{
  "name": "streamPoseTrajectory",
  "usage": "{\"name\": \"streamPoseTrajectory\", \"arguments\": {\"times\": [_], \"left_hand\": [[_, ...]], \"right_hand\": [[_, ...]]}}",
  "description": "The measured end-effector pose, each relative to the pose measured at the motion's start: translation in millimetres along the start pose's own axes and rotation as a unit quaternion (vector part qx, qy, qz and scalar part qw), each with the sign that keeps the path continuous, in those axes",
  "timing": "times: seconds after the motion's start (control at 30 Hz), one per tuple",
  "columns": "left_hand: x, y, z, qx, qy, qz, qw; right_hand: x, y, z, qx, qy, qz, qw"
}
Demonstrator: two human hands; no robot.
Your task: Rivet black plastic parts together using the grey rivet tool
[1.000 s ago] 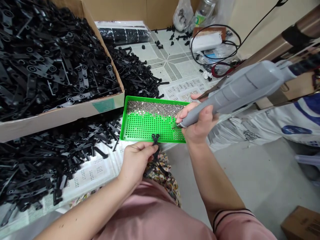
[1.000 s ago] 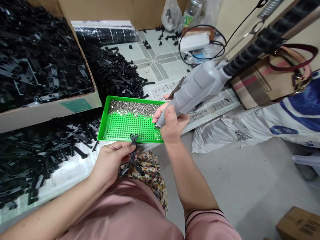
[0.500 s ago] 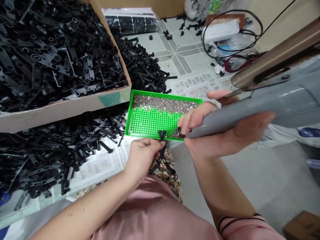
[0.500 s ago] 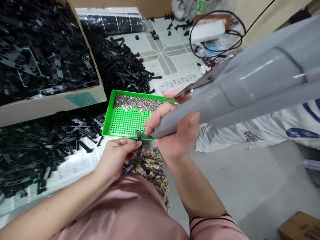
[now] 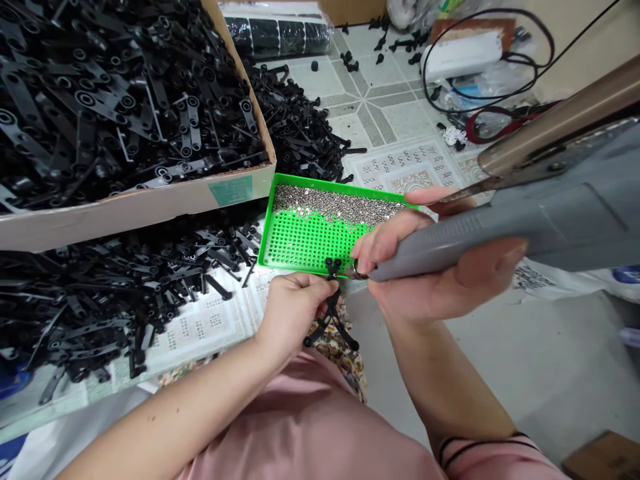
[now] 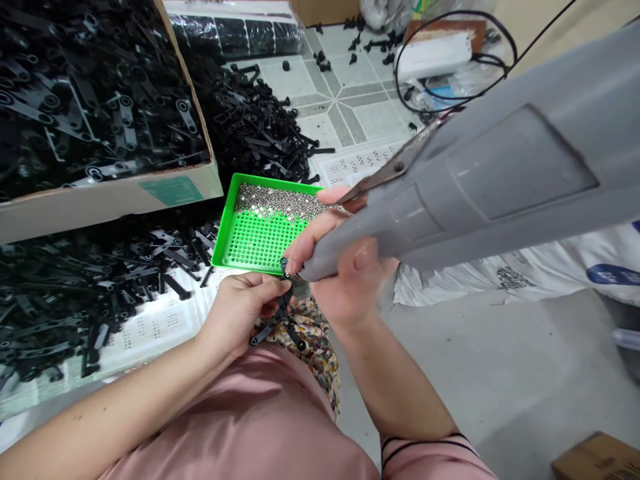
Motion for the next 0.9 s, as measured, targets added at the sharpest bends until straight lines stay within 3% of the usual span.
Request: {"name": "streamPoseTrajectory", "arguments": {"times": [0.17, 0.37, 0.57, 0.63, 0.77, 0.83, 0.9], "left_hand": [[0.5, 0.0, -0.1, -0.005, -0.001, 0.002, 1.0], [-0.1, 0.2, -0.6, 0.001, 0.002, -0.001, 1.0], [-1.4, 1.4, 0.5, -0.016, 0.003, 0.0, 1.0], [-1.8, 0.2, -0.3, -0.036, 0.005, -0.003, 0.999], [-3.1, -4.2, -3.6, -0.086, 0.032, -0.018, 0.996], [-4.0, -5.7, -3.0, -0.093, 0.041, -0.024, 0.995], [-4.7, -5.8, -1.1, -0.091, 0.045, -0.024, 0.995]], "right_hand": [[-1.0, -0.5, 0.9, -0.04, -0.003, 0.006, 0.999], [1.3, -5.6, 13.1, 0.136, -0.069, -0.007, 0.988], [1.3, -9.1, 21.0, 0.159, -0.127, -0.013, 0.979], [7.4, -9.1, 7.8, 0.169, -0.075, -0.017, 0.983], [24.1, 3.4, -35.2, 0.128, 0.115, -0.03, 0.985], [32.3, 14.5, -43.3, 0.087, 0.147, -0.031, 0.985], [39.3, 27.1, -42.3, 0.062, 0.141, -0.025, 0.988]]}}
Point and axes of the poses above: each hand's wrist, its own x-axis towards the middle knuckle, its own z-axis out of the palm, y = z × x, the point moved 8 cm from there along x, towards the middle knuckle, and after that the axes turned 15 degrees about -x, right-handed, at the moved point
